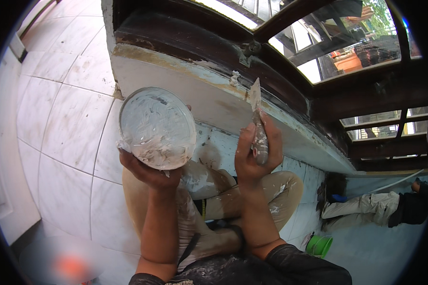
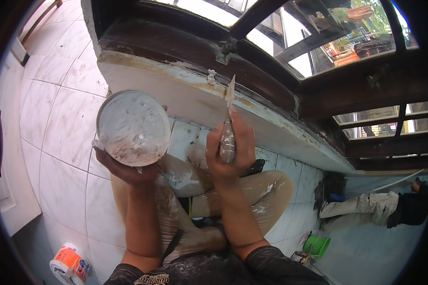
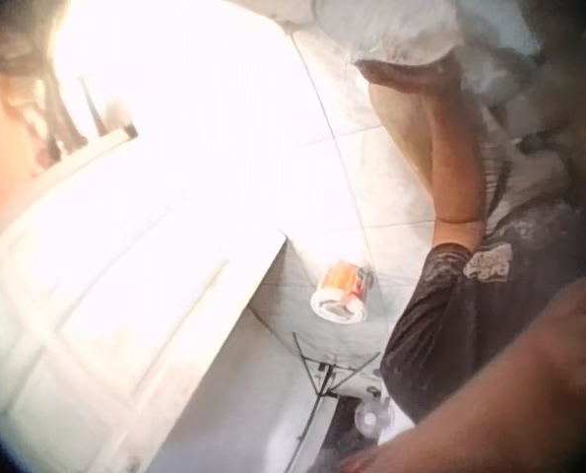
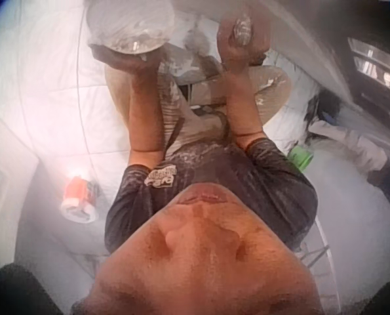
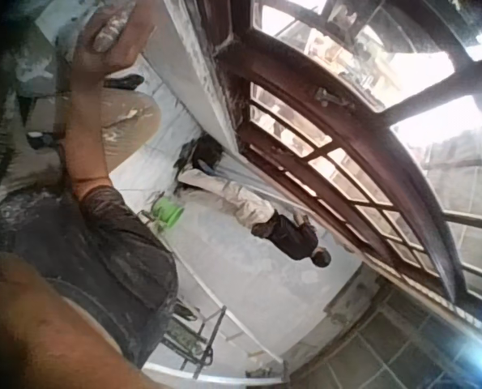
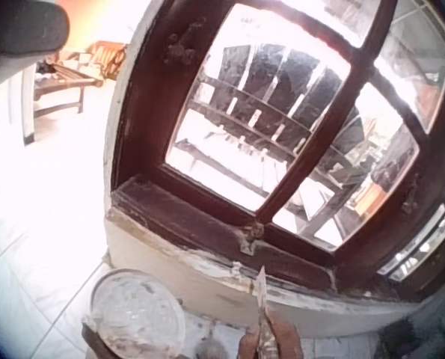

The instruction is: The person sits on the floor and uses a putty knife to apply white filler from a small container onto the lower frame of a window. They repeatedly scoop filler and smooth it along the frame, occasionally adjusting the window pane.

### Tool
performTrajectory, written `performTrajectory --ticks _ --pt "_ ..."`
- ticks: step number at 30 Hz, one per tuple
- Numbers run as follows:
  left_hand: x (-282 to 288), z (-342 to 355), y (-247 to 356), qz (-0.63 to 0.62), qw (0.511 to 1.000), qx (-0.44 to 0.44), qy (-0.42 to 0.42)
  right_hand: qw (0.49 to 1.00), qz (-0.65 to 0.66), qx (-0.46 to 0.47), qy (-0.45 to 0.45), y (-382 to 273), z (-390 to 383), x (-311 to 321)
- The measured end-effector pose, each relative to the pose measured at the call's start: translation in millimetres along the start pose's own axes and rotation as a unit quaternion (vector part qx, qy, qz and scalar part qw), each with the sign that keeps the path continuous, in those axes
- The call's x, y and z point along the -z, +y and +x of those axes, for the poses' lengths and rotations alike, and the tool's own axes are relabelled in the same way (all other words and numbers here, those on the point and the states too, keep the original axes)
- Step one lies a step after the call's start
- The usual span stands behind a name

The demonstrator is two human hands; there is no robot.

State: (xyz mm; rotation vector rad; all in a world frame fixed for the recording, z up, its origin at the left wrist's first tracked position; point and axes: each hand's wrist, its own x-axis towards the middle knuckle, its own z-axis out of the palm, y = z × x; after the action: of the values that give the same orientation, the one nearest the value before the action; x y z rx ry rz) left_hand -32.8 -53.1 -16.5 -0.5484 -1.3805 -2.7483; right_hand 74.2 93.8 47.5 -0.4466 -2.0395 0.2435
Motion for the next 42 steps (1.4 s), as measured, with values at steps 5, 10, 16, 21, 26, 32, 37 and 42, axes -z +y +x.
performTrajectory --ticks 5,10,16,21,26,32,37,42 --pt "-8 12 16 -0.211 0.974 0.077 0.038 0.999 -0.018 -0.034 0.026 -20 2 -31" --pt "-5 22 19 -0.283 0.937 0.18 0.101 0.999 -0.012 -0.03 -0.01 -39 17 -57" --pt "7 25 26 -0.147 0.968 0.149 0.138 0.998 -0.009 -0.038 -0.043 -60 20 -93" --pt "19 35 33 -0.169 0.968 0.114 0.146 0.999 -0.002 -0.038 -0.031 -70 31 -113" --pt "28 41 33 -0.174 0.945 0.073 0.266 0.992 0.089 -0.024 -0.081 -100 26 -134" --pt "40 42 29 -0.205 0.951 0.065 0.221 0.986 0.162 -0.003 -0.027 -100 32 -93" --pt "35 48 25 -0.188 0.957 0.056 0.213 0.998 0.047 0.045 0.022 -42 33 -26" --pt "20 43 26 -0.213 0.953 0.081 0.199 1.0 -0.001 -0.01 -0.002 -23 17 -10"
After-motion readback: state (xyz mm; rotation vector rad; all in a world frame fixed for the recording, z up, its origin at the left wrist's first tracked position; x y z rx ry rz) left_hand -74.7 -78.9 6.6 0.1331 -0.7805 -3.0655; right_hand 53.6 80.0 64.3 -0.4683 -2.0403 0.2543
